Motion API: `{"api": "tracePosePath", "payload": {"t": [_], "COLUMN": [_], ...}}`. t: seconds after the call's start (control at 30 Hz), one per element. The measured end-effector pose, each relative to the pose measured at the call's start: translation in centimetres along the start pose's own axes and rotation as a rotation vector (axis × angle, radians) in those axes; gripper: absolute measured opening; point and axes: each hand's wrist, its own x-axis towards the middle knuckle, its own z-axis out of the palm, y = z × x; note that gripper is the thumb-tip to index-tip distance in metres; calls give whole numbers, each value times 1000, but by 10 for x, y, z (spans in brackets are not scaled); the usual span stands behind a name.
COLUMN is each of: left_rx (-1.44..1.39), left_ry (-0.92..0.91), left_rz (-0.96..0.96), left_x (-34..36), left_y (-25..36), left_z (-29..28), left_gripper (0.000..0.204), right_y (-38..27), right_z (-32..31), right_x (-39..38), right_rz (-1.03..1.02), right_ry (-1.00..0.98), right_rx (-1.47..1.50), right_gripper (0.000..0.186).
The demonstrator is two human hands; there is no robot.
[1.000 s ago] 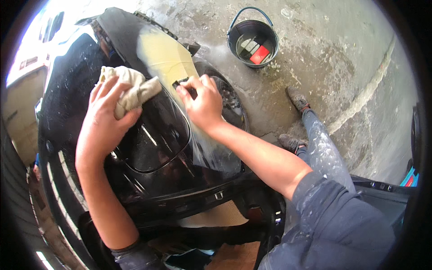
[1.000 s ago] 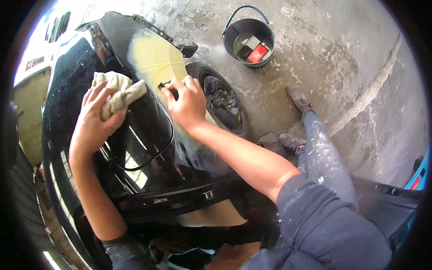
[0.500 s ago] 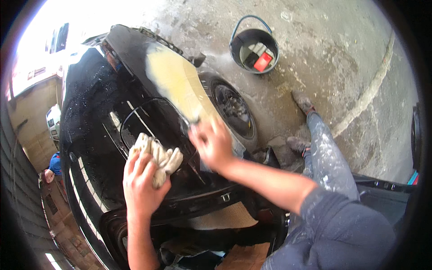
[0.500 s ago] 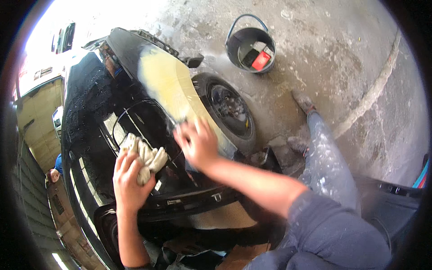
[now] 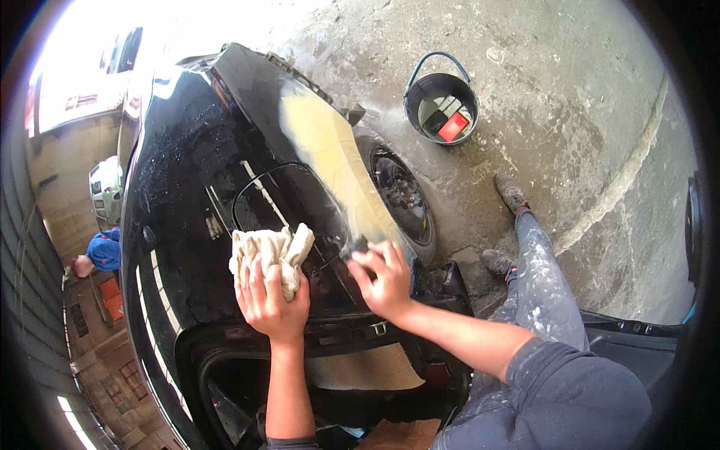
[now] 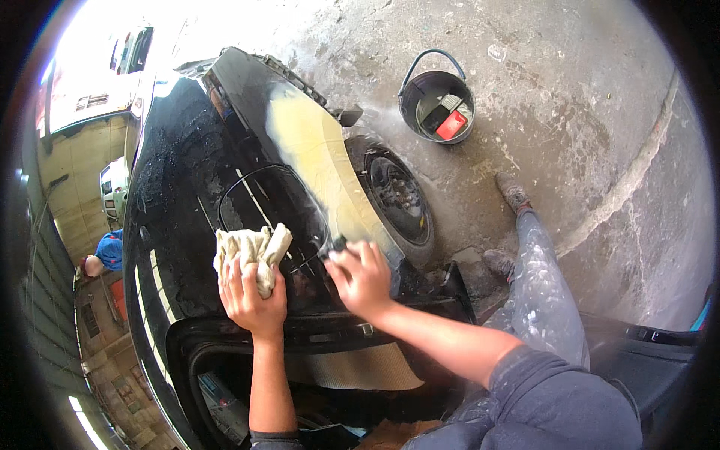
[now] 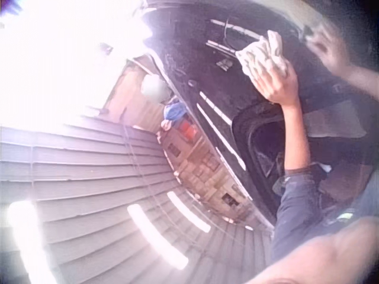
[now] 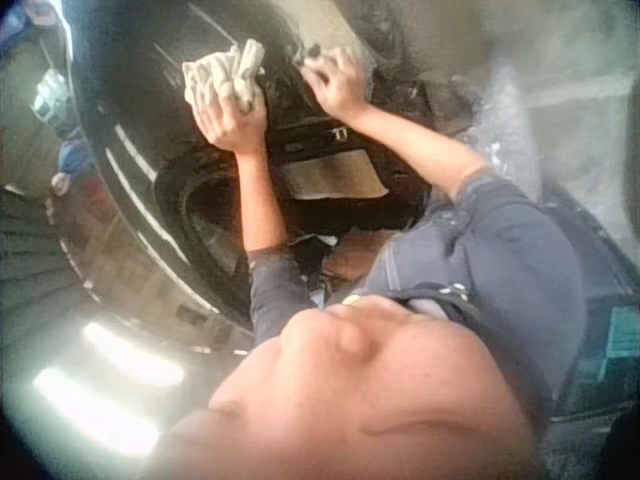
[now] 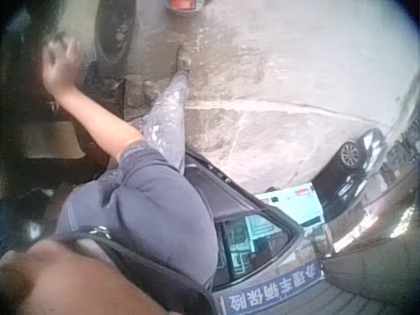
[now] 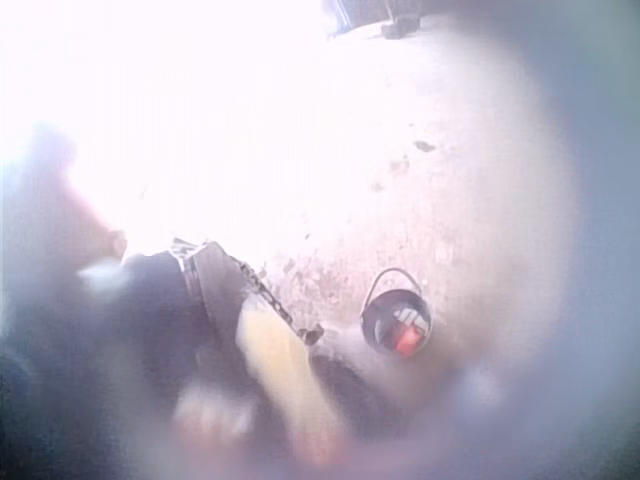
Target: The person applies a beige body filler to a damaged area on a black car door using a spreader, then wipes the surface with a cloth. The person repeatedly dips the spreader into a bucket and spreads the filler over the same region.
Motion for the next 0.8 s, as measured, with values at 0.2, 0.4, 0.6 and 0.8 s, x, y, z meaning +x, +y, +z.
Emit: {"api": "tracePosePath", "payload": {"t": [0.2, 0.4, 0.6, 0.8], "left_rx": [-26, -64, -58, -53], "left_ry": [-30, -51, 44, 69], "left_rz": [19, 7, 18, 31], "left_x": [9, 29, 24, 20], "left_y": [-7, -12, -12, -12], "left_z": [4, 11, 17, 15], "left_gripper": [33, 34, 35, 36], "right_y": [14, 10, 15, 21], "right_z": [40, 30, 39, 41], "right_x": [60, 39, 54, 49], "right_rz": [85, -133, 17, 44], "right_ry": [16, 9, 4, -14], "right_rx": [-56, 10, 4, -38], "right_gripper": [17, 16, 19, 18]}}
